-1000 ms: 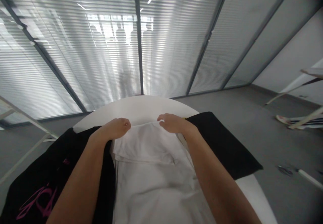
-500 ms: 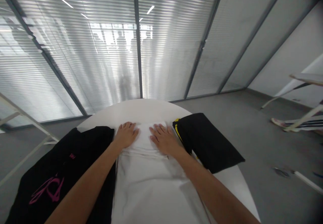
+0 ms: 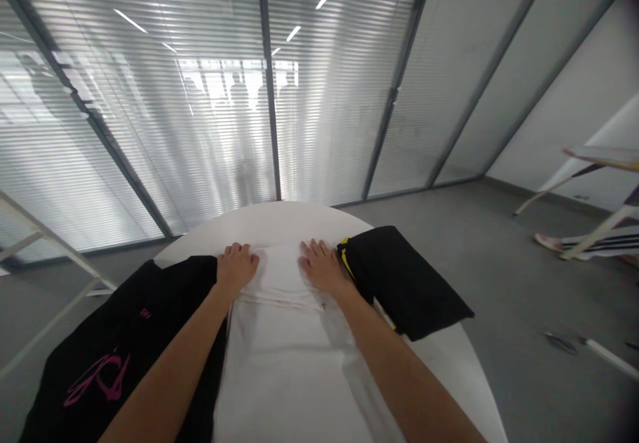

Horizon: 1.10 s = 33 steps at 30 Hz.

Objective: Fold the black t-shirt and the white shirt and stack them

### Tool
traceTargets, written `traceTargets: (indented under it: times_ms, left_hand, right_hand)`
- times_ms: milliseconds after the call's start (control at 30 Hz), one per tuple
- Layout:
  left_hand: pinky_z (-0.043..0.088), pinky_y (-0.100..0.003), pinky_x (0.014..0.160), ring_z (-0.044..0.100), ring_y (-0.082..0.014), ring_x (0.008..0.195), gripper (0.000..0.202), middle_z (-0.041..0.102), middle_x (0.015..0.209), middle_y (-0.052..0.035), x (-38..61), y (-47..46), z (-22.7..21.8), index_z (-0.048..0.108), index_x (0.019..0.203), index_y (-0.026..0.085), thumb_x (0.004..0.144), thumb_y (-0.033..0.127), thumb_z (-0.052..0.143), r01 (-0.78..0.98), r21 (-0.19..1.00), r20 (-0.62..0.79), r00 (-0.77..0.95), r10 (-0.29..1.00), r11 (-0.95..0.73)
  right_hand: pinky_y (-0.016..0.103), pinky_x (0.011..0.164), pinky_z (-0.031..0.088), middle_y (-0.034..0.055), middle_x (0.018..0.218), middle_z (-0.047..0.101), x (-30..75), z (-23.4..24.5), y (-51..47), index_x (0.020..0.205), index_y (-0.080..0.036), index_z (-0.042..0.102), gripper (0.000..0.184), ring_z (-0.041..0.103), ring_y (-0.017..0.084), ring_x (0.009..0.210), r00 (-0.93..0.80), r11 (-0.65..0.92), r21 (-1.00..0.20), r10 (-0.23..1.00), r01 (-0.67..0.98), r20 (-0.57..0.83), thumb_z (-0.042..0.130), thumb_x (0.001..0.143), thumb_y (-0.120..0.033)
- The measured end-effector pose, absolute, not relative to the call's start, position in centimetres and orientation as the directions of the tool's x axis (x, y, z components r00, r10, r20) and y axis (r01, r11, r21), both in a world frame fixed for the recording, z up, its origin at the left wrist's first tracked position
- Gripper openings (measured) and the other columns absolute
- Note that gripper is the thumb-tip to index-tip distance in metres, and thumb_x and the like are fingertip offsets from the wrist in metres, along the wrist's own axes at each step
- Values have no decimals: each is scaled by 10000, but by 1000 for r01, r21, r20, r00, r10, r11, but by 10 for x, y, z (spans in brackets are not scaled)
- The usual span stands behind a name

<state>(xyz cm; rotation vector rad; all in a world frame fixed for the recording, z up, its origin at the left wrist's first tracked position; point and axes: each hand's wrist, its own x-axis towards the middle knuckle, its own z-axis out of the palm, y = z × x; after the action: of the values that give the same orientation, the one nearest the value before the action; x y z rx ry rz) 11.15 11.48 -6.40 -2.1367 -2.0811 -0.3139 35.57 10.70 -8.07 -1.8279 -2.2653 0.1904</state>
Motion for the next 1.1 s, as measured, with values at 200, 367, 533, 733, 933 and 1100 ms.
traceTargets:
  times_ms: [200,367,533,733,933,1100]
  left_hand:
    - [434,-452,846,588,-338,1041,442,644,1072,-216,91,91,-68,672,1058,152,937,434,354,986,93,216,-153,964,136]
    - [441,-430,842,608,-313,1025,407,680,1058,-167,87,94,-72,656,1013,156,951,409,344,982,122,135,-162,978,146]
    - [443,-407,823,637,-286,989,347,703,995,-135,84,104,-75,602,1025,175,966,371,322,964,223,95,-171,981,147]
    - [427,-425,852,634,-288,993,323,699,1014,-129,78,110,-80,593,1049,183,977,365,337,938,335,179,-149,972,82]
    - [453,-332,833,619,-214,899,265,659,925,-95,73,119,-90,591,929,187,949,356,389,765,620,404,-124,906,-172]
    - [454,-294,794,613,-187,841,190,649,851,-41,71,124,-90,593,882,203,878,359,486,605,780,348,-207,914,-160]
  right_hand:
    - [511,1153,170,103,1609,201,357,-87,117,1532,-157,287,641,195,333,1461,-129,126,-284,992,951,7,270,982,-487]
    - [442,1165,163,179,1588,226,356,-92,121,1513,-30,288,725,214,332,1456,-26,34,-301,999,953,31,354,953,-486]
    - [392,1130,254,259,1458,432,358,-92,128,1438,16,403,646,382,318,1372,8,32,-376,995,926,104,475,895,-326]
    - [352,1065,361,178,1302,604,370,-79,144,1304,-82,568,512,545,255,1222,84,13,-735,992,678,95,543,806,-199]
    - [302,754,519,105,1148,684,386,-70,154,1278,-173,570,519,682,185,859,186,-76,-845,982,529,28,574,760,-165]
    - [320,831,498,93,992,714,394,-69,153,1151,-158,647,416,671,215,900,170,-111,-775,985,623,-5,623,736,-148]
